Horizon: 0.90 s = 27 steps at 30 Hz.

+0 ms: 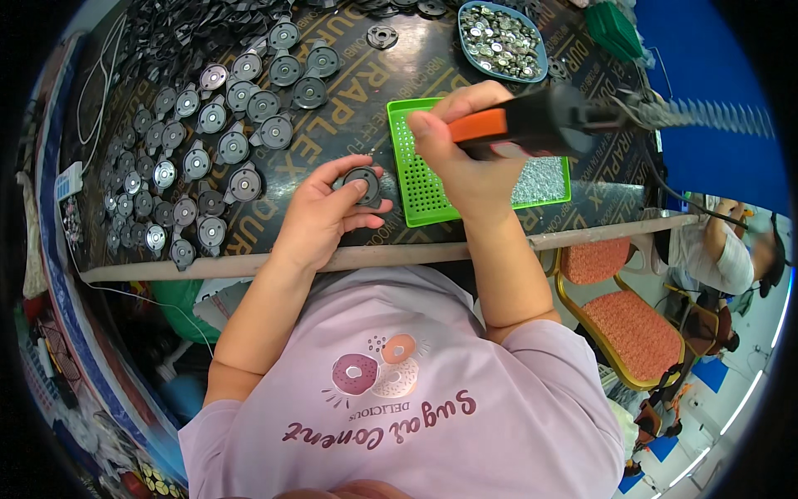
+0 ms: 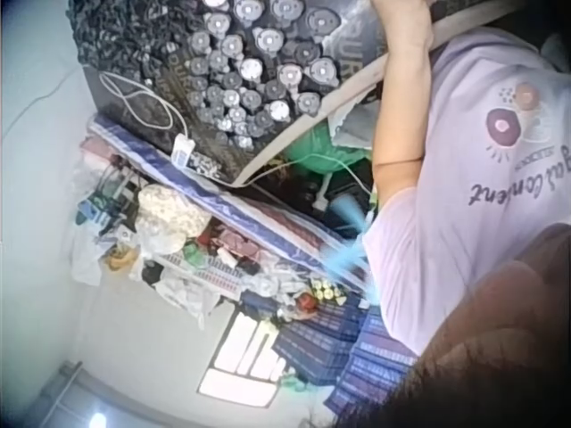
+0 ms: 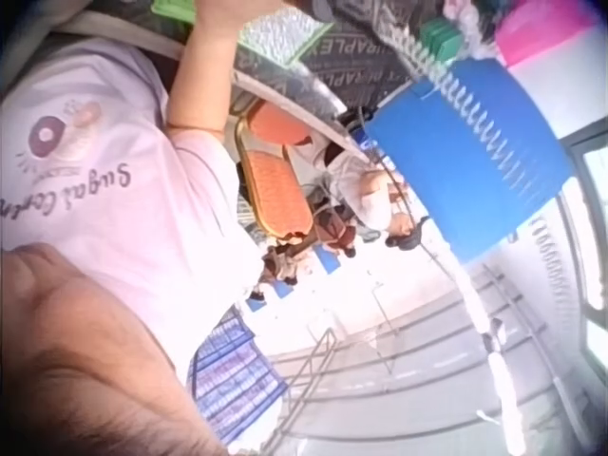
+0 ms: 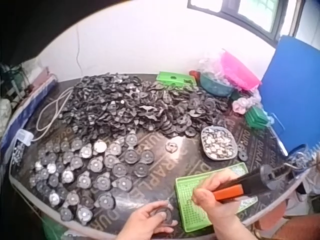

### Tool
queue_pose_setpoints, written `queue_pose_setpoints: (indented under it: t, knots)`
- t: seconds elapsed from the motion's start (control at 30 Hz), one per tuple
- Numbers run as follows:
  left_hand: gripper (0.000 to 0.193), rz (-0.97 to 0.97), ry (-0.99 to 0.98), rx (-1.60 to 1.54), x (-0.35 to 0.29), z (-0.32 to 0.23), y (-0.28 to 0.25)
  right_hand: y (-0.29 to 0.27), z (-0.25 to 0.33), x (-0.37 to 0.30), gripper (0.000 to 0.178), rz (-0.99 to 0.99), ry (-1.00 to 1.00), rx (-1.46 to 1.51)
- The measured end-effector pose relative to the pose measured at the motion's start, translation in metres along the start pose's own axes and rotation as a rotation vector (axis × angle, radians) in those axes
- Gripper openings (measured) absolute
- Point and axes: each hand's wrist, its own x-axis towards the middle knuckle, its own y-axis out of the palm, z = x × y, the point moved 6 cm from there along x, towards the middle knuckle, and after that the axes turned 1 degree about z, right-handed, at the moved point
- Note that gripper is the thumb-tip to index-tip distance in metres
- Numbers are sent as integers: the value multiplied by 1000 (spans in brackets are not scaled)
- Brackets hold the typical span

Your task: The person assembles electronic components by driving screws into them with an electric screwdriver.

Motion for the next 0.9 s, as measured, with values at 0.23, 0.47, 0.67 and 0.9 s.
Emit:
queue_pose_setpoints:
  t: [0.23,0.47,0.67,0.9]
  knots:
    - [33,-1,-9,-17,3,2,-2,16,27,5,16,140,34,228]
    - [34,2,-20,-28,2,2,0,39,16,-3,27,172,22,323]
    - [34,-7,-16,-25,2,1,-1,45,8,-5,28,187,23,281]
    - [32,-12,-22,-15,3,3,-1,47,7,-6,29,209,-3,228]
